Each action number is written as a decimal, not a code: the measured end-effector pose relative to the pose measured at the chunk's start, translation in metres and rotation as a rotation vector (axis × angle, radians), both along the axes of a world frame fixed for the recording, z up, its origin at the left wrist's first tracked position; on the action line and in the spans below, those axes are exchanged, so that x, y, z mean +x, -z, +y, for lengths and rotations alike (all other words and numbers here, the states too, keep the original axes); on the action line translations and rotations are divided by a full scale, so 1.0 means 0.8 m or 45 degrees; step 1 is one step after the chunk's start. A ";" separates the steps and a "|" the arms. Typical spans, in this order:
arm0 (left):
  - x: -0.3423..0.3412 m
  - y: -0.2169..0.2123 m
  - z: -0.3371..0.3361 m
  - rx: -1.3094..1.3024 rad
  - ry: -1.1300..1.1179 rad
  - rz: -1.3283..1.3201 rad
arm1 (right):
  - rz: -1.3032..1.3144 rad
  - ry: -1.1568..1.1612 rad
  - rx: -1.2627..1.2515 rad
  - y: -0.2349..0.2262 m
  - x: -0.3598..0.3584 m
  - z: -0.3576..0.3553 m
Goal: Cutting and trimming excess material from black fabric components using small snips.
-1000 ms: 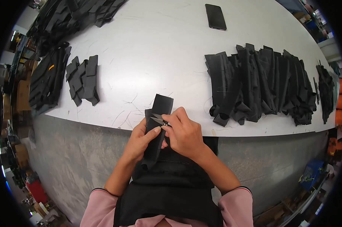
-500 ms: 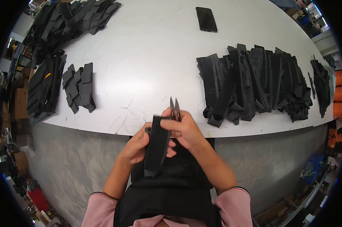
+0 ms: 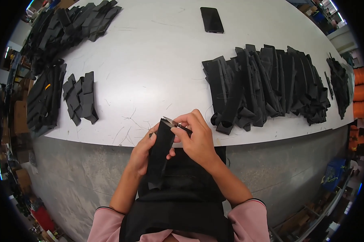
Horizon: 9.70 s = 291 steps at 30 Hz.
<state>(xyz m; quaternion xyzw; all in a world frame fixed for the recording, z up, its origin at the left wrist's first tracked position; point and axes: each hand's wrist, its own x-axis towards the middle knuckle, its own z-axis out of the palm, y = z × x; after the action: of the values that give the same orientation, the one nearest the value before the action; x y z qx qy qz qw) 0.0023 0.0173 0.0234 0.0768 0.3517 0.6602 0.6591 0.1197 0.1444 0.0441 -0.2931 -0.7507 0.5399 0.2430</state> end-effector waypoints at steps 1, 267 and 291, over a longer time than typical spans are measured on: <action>-0.001 0.000 0.000 0.003 0.022 0.018 | 0.001 -0.006 0.000 -0.001 -0.002 0.000; 0.011 -0.021 -0.013 -0.238 -0.159 0.263 | -0.007 0.192 0.299 0.016 0.005 -0.017; 0.021 -0.007 -0.019 -0.195 -0.168 0.481 | -0.009 0.047 0.681 0.004 -0.008 -0.020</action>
<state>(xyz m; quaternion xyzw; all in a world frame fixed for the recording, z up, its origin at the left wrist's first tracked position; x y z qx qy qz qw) 0.0187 0.0018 0.0291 0.1259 0.5225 0.6472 0.5407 0.1132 0.1285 0.0409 -0.2338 -0.8620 0.3170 0.3189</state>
